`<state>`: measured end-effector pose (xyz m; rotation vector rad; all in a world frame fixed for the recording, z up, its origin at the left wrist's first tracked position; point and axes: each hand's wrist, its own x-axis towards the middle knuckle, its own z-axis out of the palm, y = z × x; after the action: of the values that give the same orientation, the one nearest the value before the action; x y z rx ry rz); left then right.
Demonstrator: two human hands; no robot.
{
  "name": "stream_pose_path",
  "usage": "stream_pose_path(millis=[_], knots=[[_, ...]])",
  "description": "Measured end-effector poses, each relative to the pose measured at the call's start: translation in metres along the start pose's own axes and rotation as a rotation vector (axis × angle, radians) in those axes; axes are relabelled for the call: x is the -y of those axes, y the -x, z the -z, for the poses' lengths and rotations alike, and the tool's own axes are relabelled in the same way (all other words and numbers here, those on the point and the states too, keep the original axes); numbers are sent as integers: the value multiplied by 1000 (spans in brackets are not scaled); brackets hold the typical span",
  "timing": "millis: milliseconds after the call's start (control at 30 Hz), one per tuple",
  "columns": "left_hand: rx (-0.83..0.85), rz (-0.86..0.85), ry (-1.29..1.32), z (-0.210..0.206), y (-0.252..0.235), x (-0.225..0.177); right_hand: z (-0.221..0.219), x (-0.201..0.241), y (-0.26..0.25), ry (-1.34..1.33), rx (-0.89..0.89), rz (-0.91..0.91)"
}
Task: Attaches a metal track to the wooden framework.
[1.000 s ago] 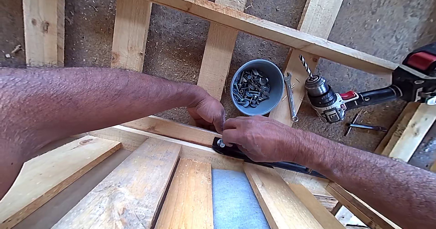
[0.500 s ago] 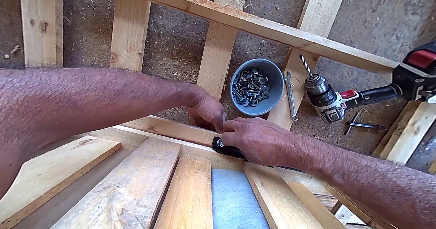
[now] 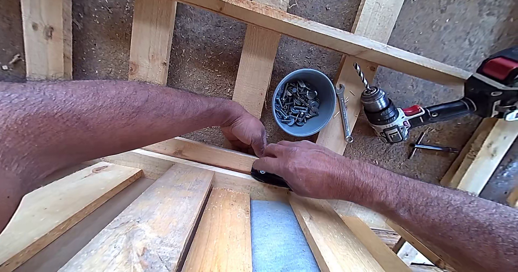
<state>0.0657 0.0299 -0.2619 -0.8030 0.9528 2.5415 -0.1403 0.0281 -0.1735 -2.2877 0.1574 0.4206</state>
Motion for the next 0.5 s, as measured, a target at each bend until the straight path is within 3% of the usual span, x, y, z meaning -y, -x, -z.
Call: stream_pose_path(millis=[500], knots=[[28, -17, 48, 4, -4, 4, -1, 0, -3, 33, -8, -5]])
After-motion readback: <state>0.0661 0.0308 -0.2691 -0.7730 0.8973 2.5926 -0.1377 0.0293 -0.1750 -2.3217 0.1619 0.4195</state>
